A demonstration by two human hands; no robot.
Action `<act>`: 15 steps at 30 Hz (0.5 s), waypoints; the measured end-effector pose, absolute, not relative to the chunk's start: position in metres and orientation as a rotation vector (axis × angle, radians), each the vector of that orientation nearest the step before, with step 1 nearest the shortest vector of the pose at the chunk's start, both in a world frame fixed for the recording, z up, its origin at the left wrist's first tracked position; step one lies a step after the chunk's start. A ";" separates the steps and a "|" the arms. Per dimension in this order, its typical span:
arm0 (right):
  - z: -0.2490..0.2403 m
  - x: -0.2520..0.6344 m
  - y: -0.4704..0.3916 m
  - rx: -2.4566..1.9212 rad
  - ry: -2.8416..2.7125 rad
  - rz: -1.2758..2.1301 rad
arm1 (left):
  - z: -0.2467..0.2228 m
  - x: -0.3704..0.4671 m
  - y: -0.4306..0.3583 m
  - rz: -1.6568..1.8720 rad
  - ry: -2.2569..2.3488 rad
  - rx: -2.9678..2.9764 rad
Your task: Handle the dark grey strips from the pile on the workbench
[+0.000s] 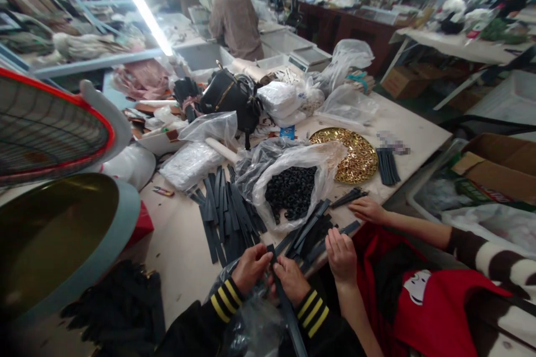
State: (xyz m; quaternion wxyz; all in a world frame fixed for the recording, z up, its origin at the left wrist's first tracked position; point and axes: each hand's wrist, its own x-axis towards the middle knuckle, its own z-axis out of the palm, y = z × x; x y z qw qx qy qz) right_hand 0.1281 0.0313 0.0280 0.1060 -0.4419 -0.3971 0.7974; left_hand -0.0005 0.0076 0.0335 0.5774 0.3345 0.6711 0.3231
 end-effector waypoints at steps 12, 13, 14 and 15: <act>0.026 0.172 0.041 -1.555 -0.979 2.002 | 0.001 0.020 0.134 0.367 1.900 1.303; 0.029 0.177 0.051 -1.533 -1.056 2.011 | 0.002 0.022 0.136 0.352 1.927 1.281; 0.032 0.185 0.065 -1.489 -1.146 2.029 | 0.004 0.022 0.137 0.353 1.951 1.262; 0.034 0.195 0.083 -1.433 -1.188 2.017 | 0.008 0.020 0.138 0.370 1.952 1.246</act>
